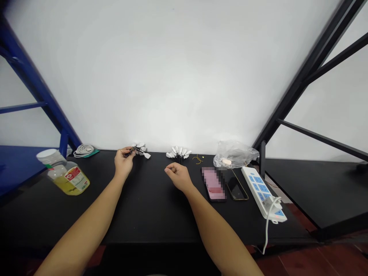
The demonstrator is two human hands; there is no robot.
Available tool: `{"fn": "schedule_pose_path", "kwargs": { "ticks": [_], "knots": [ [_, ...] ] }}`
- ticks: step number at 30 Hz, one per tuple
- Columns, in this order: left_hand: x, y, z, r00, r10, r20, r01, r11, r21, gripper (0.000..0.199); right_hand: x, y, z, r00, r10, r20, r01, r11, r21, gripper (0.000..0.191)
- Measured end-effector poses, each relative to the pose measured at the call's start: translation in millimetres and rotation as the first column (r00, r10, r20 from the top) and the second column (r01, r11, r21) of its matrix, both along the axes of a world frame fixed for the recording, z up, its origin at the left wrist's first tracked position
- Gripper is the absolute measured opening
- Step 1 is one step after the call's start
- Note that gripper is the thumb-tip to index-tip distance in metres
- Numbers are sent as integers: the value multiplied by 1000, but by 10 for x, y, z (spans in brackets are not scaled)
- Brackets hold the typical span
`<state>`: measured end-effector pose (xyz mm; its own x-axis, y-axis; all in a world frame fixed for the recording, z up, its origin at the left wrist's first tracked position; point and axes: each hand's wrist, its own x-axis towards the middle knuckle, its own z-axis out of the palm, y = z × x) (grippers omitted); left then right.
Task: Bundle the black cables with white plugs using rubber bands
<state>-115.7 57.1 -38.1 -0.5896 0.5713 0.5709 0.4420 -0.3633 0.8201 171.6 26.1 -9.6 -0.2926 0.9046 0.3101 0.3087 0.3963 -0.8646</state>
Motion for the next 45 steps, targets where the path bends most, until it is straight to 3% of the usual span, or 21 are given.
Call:
{"fn": "schedule_pose_path", "kwargs": {
  "ticks": [4, 7, 10, 12, 16, 20, 26, 31, 37, 40, 43, 45],
  "knots": [
    [34, 41, -32, 998, -26, 49, 21, 995, 101, 22, -8, -17, -7, 998, 25, 64, -27, 999, 25, 21],
    [15, 26, -32, 993, -83, -83, 91, 991, 98, 18, -18, -23, -25, 991, 50, 122, -56, 997, 44, 19],
    [-27, -43, 26, 939, -154, -307, 150, 988, -37, 12, -8, -15, -31, 980, 60, 188, -73, 995, 62, 18],
    [-37, -104, 80, 855, -286, -432, 234, 957, -171, 13, 14, -6, -20, 968, 42, 246, -65, 994, 85, 18],
    [36, -205, 128, 630, -590, -505, 361, 798, -482, 24, 76, 18, 25, 940, -23, 341, -17, 993, 114, 18],
    [132, -251, 103, 503, -705, -499, 231, 667, -709, 30, 148, 88, 56, 921, -104, 374, 76, 993, 90, 18],
    [16, -232, 37, 523, -659, -541, -32, 619, -785, 43, 282, 257, 13, 861, -227, 455, 197, 974, 114, 20],
    [-259, -119, -136, 579, -566, -587, -72, 682, -728, 42, 333, 318, -82, 811, -195, 552, 195, 979, 59, 26],
    [-485, -58, -267, 649, -475, -595, -60, 747, -662, 26, 330, 312, -140, 794, -171, 584, 191, 981, 29, 58],
    [-315, -87, -234, 665, -396, -633, -77, 807, -585, 31, 312, 321, -139, 807, -157, 569, 164, 986, 39, 48],
    [60, -158, -140, 663, -290, -690, -121, 868, -481, 37, 249, 309, -134, 818, -126, 561, 120, 992, 49, 23],
    [346, -220, -77, 621, -302, -723, -67, 899, -433, 42, 191, 280, -132, 826, -90, 557, 74, 996, 51, 9]
  ]
}}
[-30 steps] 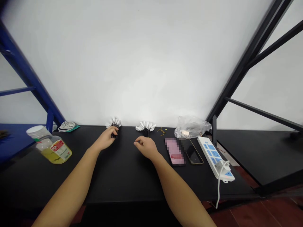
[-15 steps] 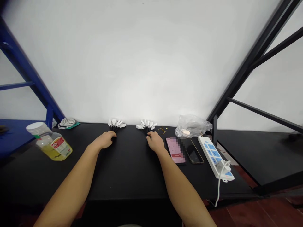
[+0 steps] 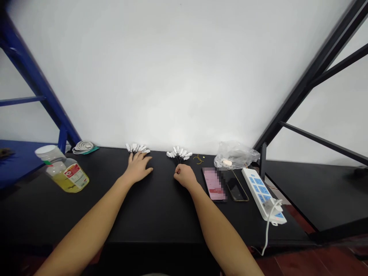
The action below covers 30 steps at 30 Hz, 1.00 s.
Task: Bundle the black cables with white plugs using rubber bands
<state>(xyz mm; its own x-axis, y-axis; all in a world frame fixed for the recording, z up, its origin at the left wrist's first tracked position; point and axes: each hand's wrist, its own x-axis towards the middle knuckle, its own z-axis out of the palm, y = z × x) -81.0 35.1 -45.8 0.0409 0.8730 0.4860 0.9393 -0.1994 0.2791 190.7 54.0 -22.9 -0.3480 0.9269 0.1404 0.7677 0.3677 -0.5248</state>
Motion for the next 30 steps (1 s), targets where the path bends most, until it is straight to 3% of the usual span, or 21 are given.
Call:
{"fn": "schedule_pose_path", "kwargs": {
  "ticks": [3, 5, 8, 10, 14, 17, 22, 26, 30],
  "knots": [
    [339, -87, 41, 983, -183, -36, 180, 982, -63, 50, -58, -52, 3, 999, 37, 3, -37, 999, 27, 7],
    [455, -123, 27, 963, -265, -49, 255, 956, -144, 48, -57, -68, 6, 1000, -20, 9, 20, 999, 41, 20],
    [481, -135, -14, 952, -301, -58, 283, 937, -206, 43, -16, -57, 13, 996, -87, 13, 87, 996, 11, 48],
    [454, -128, -26, 954, -296, -57, 279, 938, -206, 44, 5, -45, 21, 998, -61, 15, 61, 998, -17, 46],
    [450, -130, 26, 957, -286, -54, 274, 949, -157, 58, -5, -76, 49, 999, 21, -48, -24, 998, -59, 40],
    [505, -166, 102, 949, -308, -72, 302, 949, -88, 66, -40, -153, 70, 975, 176, -136, -187, 979, -75, 39],
    [548, -210, 181, 875, -467, -128, 458, 884, -94, 55, -82, -240, 65, 909, 371, -188, -381, 925, -17, 37],
    [543, -188, 186, 827, -560, -55, 545, 822, -165, 43, -92, -218, 26, 900, 316, -301, -342, 939, -37, 24],
    [577, -201, 231, 831, -553, -54, 544, 830, -122, 31, -110, -192, 24, 846, 183, -501, -294, 944, -152, 23]
  ]
}}
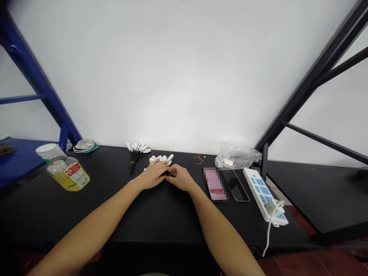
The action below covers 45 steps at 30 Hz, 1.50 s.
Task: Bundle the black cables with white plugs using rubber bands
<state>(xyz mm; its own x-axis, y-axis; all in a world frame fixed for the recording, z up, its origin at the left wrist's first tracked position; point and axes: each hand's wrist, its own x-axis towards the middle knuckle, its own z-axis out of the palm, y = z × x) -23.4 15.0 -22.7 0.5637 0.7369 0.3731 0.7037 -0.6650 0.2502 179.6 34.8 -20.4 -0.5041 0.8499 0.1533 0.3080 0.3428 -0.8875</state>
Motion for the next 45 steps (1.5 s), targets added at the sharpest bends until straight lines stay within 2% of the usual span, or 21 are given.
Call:
{"fn": "schedule_pose_path", "kwargs": {
  "ticks": [4, 8, 13, 18, 20, 25, 30, 37, 41, 45],
  "knots": [
    [49, -57, 85, 1000, 8, 5, -9, 998, 69, 23, -30, -2, 85, 981, -48, -189, -2, 967, -257, 20],
    [77, -75, 106, 1000, -7, 5, 6, 997, 72, 21, -45, -14, 168, 966, -91, -241, 3, 938, -345, 24],
    [101, -47, 57, 999, 16, -35, -13, 995, 97, 24, -44, -7, 131, 966, -110, -236, 22, 938, -346, 36],
    [127, -24, 37, 996, 39, -86, -27, 991, 129, 39, -53, 10, 46, 972, -109, -206, 27, 929, -368, 43],
    [132, -22, 35, 996, 41, -80, -30, 991, 127, 42, -60, 9, 31, 970, -102, -222, 10, 924, -381, 44],
    [152, -32, 45, 995, 83, -61, -76, 990, 115, 54, -74, -1, 23, 962, -93, -257, 9, 951, -310, 47],
    [188, -56, 73, 983, 153, -98, -144, 985, 97, 63, -87, 24, 13, 944, -138, -299, 34, 944, -329, 45],
    [244, -81, 73, 969, 219, -111, -211, 974, 77, 68, -99, -6, 42, 937, -115, -329, -12, 932, -362, 43],
    [255, -95, 81, 965, 231, -121, -225, 972, 62, 72, -105, -27, 56, 934, -183, -306, 41, 908, -416, 45],
    [255, -103, 109, 960, 242, -138, -237, 970, 50, 73, -110, -6, 62, 903, -281, -324, 135, 903, -408, 47]
  ]
}}
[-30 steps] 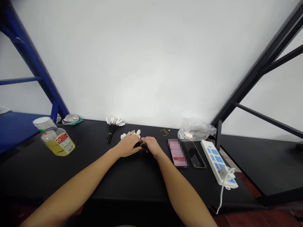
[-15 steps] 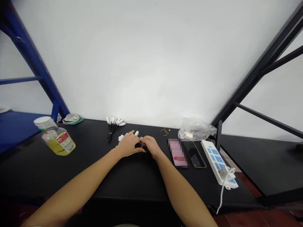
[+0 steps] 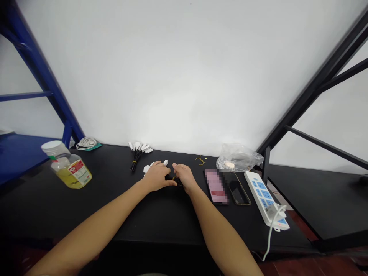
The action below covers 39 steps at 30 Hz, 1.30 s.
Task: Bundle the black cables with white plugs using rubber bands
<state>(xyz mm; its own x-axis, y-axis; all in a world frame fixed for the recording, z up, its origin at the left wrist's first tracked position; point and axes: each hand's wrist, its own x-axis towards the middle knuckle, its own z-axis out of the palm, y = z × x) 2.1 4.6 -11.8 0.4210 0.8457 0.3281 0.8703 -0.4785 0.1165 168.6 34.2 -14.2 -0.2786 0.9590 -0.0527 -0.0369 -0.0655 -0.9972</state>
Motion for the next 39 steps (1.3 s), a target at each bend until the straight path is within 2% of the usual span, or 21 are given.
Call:
{"fn": "schedule_pose_path", "kwargs": {
  "ticks": [3, 6, 9, 11, 15, 20, 22, 25, 30, 32, 36, 39],
  "knots": [
    [-6, 6, 21, 1000, 3, -2, -3, 1000, 4, 70, 12, 8, 34, 999, 38, -28, -37, 999, 40, 46],
    [-33, 26, 42, 998, 59, 19, -59, 998, -7, 67, 38, -7, 87, 991, 120, -60, -120, 993, 4, 43],
    [-74, 45, 52, 987, 156, 46, -155, 988, -29, 65, 41, -30, 103, 982, 174, -69, -176, 984, -22, 34],
    [-93, 47, 46, 985, 165, 52, -163, 986, -40, 64, 21, -42, 77, 985, 163, -61, -164, 986, -8, 25],
    [-110, 25, 21, 994, 36, 107, -30, 998, -54, 55, -24, -43, -5, 988, 124, -89, -128, 991, -39, 14],
    [-140, -10, 39, 985, -133, 114, 142, 987, -77, 38, -16, -16, -43, 981, 119, -154, -134, 987, -88, 12],
    [-145, -24, 54, 985, -146, 88, 153, 985, -84, 30, -14, -16, -37, 980, 121, -155, -137, 986, -94, 13],
    [-121, -41, 69, 994, -99, 36, 102, 992, -78, 24, -24, -31, -13, 980, 122, -159, -140, 984, -107, 17],
    [-60, -44, 81, 999, -3, -33, 1, 998, -58, 38, -41, -43, 10, 991, 56, -118, -69, 992, -108, 39],
    [-48, -43, 89, 999, 24, -36, -26, 998, -54, 44, -39, -40, 3, 995, 20, -99, -29, 996, -90, 42],
    [-26, -61, 106, 998, 46, -32, -48, 996, -81, 55, -28, -34, -20, 994, 102, -38, -104, 992, -70, 33],
    [-5, -84, 100, 998, 55, -39, -59, 994, -93, 56, -18, -22, -39, 987, 162, 10, -162, 986, -36, 34]
  ]
}}
